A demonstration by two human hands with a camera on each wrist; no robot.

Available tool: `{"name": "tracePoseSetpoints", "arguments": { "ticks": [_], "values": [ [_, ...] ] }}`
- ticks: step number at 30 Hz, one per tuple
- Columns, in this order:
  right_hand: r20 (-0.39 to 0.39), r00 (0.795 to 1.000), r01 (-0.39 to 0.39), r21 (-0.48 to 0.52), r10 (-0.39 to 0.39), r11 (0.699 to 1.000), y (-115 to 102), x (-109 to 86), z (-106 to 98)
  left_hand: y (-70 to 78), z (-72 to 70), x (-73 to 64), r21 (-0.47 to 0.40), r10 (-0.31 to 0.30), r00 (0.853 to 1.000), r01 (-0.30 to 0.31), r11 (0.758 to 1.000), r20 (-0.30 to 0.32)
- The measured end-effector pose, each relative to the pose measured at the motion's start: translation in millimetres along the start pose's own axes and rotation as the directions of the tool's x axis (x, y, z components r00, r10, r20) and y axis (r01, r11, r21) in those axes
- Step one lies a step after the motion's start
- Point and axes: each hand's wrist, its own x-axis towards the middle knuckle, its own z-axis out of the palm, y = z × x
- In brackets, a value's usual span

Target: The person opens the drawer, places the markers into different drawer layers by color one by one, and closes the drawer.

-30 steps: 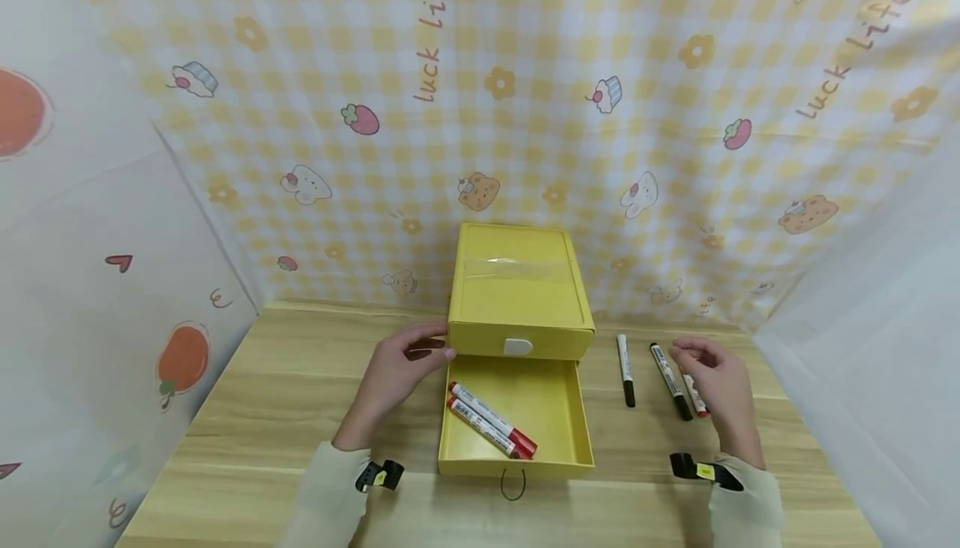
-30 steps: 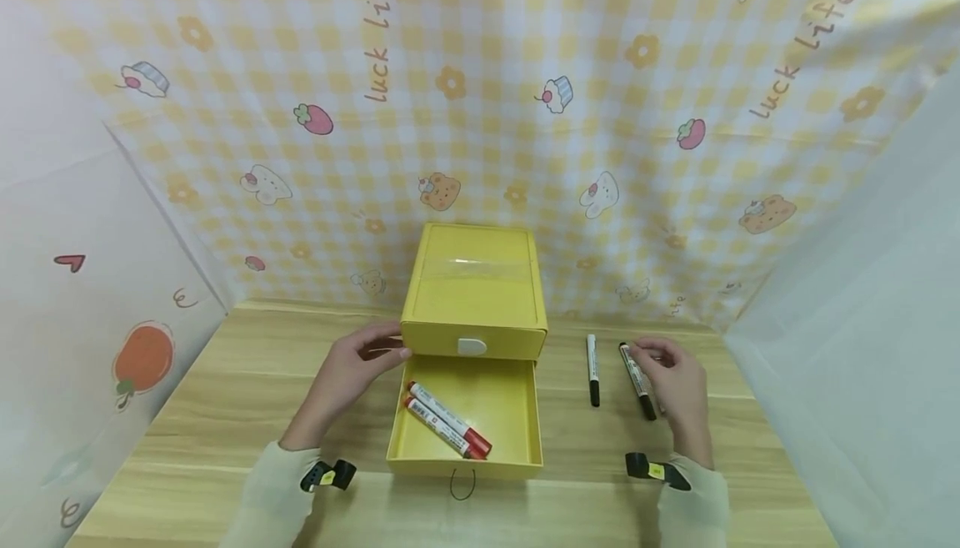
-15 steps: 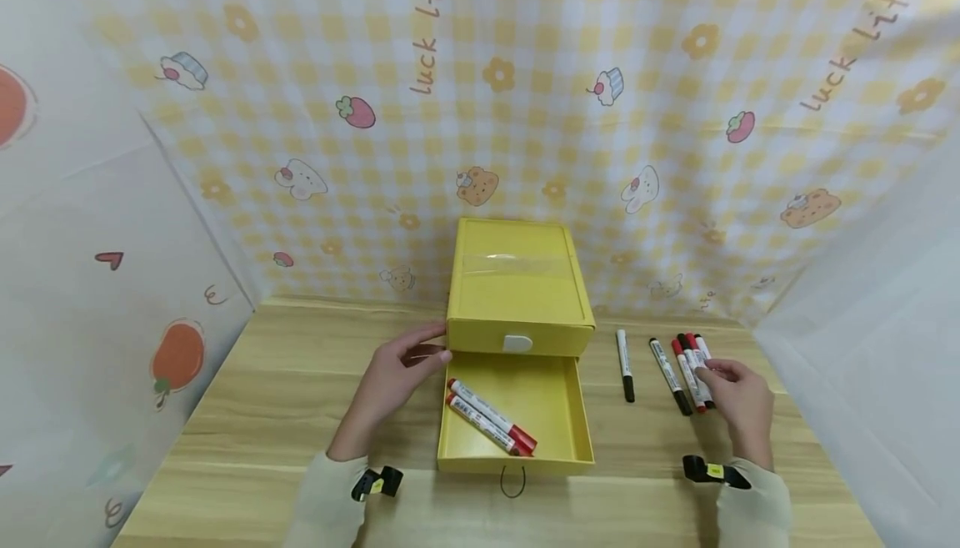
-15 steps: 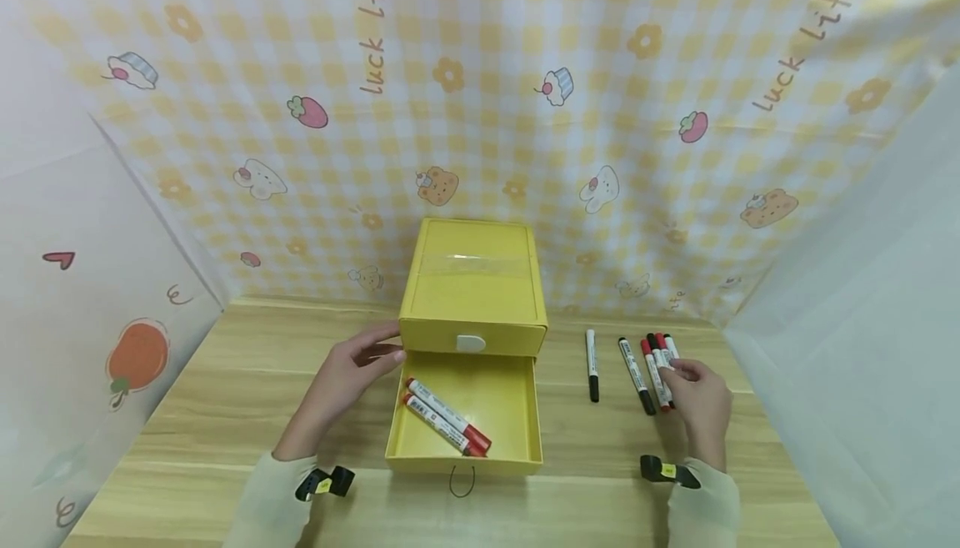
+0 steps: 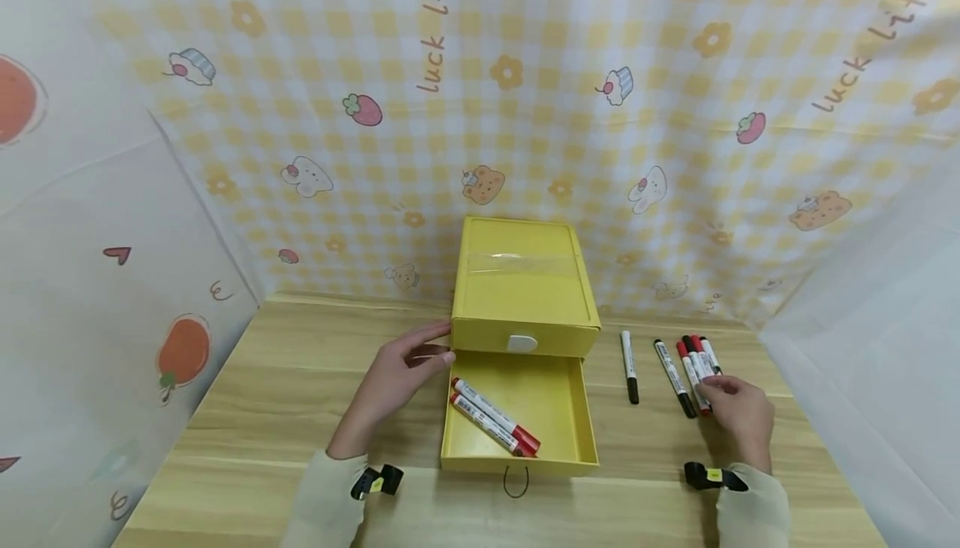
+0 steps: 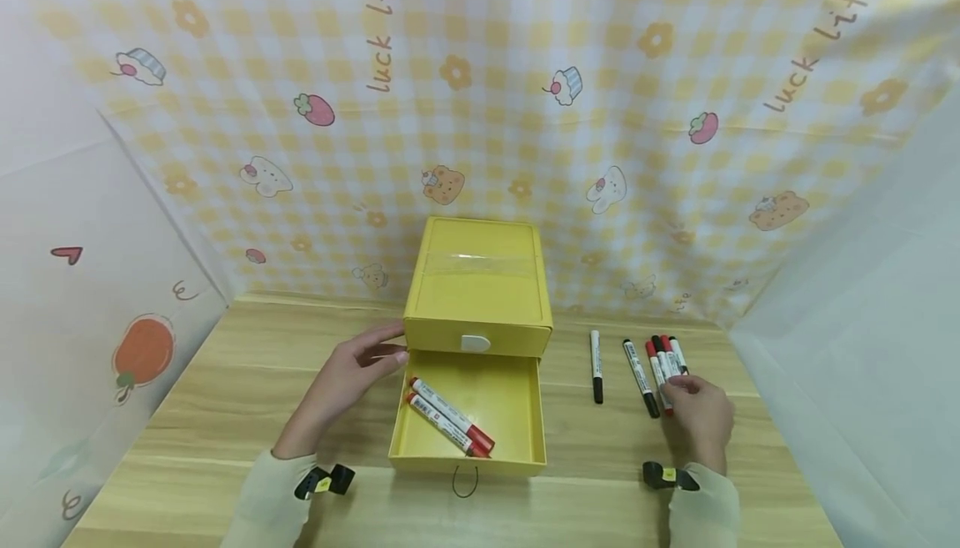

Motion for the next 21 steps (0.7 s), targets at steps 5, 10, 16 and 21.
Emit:
{"name": "tracePoseSetpoints", "arguments": {
  "ticks": [5, 10, 16, 21],
  "values": [
    [0.011, 1.000, 0.025, -0.022, -0.025, 0.999, 4.7, 1.7, 3.7, -0.6, 0.7, 0.1, 0.005, 0.003, 1.000, -0.003, 1.000, -0.001],
    [0.029, 0.998, 0.055, -0.058, -0.054, 0.997, 5.8, 1.9, 6.2, -1.1, 0.4, 0.2, 0.000, 0.012, 1.000, -0.012, 1.000, 0.003],
    [0.047, 0.996, 0.078, -0.098, -0.074, 0.992, 3.8, -0.9, 4.4, -2.2, 0.6, 0.2, -0.003, 0.022, 1.000, -0.022, 1.000, 0.008],
    [0.084, 0.995, 0.058, -0.109, -0.049, 0.992, 2.1, -2.2, 4.1, -1.9, 1.5, -0.1, 0.001, 0.025, 1.000, -0.025, 1.000, 0.003]
  ]
}}
